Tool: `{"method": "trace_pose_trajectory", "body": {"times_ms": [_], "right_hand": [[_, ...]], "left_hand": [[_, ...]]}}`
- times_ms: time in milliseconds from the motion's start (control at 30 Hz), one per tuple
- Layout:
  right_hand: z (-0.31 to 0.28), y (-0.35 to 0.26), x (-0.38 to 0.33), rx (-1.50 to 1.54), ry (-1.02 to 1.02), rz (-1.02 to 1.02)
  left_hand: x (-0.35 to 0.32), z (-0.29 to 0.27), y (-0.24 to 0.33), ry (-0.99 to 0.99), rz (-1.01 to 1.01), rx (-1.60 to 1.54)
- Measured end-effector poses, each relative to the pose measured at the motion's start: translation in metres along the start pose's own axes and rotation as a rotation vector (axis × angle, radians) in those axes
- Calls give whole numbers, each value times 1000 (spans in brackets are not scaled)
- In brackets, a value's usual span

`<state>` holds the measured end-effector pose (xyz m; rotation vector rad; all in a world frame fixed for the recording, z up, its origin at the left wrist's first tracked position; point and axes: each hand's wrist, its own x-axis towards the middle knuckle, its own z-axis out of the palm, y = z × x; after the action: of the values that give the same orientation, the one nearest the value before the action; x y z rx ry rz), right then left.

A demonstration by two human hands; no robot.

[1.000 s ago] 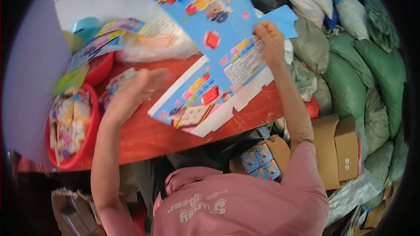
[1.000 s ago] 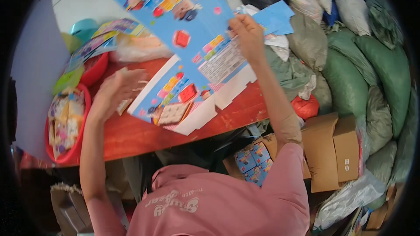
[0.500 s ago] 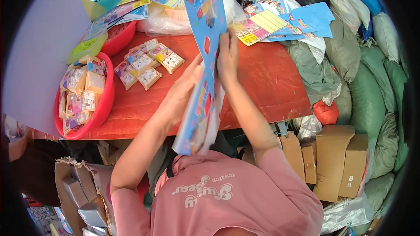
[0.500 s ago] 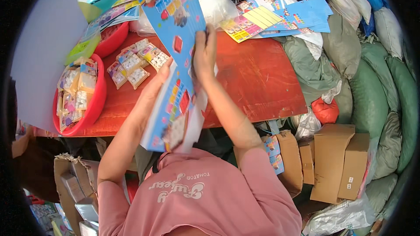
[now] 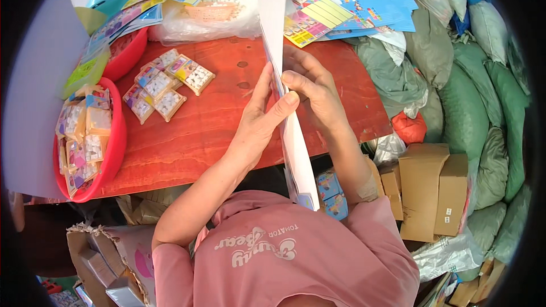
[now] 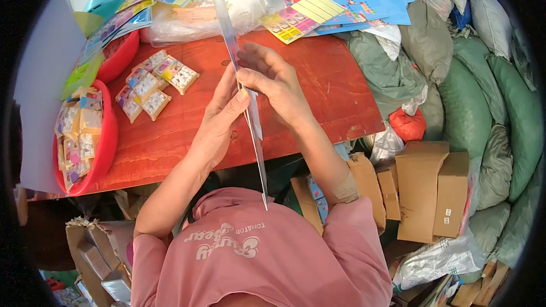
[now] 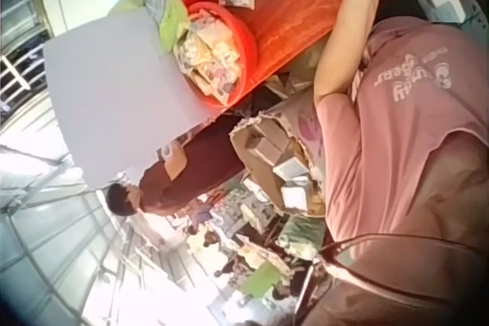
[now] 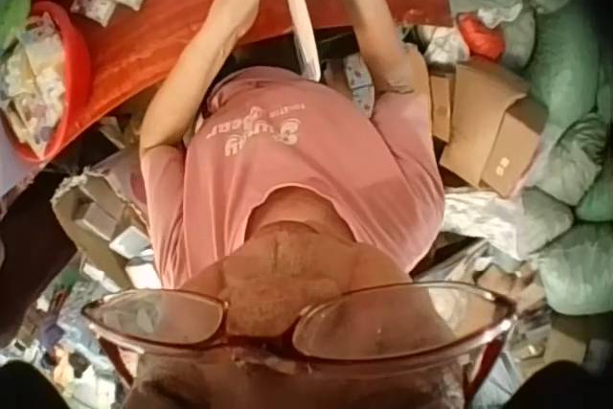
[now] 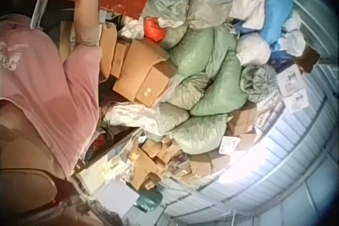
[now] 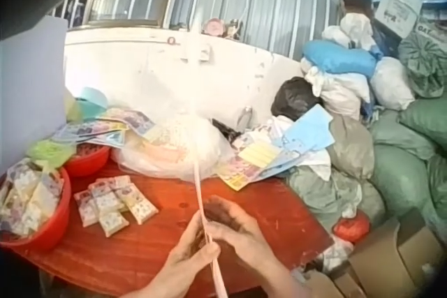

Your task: The recorder is bundling small packets of toy items together using paper labels and then placing the finished bundles into a cardboard box.

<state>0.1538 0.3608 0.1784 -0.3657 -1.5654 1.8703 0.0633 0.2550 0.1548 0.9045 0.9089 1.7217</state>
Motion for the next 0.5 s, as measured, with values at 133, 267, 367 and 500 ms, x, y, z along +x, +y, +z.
{"method": "trace_pose_trajectory", "body": {"times_ms": [133, 267, 367, 500], "right_hand": [[-15, -22, -9, -184, 12, 20], [-25, -46, -13, -398, -40, 42], [-32, -50, -10, -483, -82, 66], [-43, -57, -11, -455, -121, 100]], "left_hand": [[3, 7, -3, -43, -3, 74], [11, 12, -1, -56, 57, 155], [20, 12, -11, -61, 28, 234], [31, 8, -14, -83, 116, 420]]}}
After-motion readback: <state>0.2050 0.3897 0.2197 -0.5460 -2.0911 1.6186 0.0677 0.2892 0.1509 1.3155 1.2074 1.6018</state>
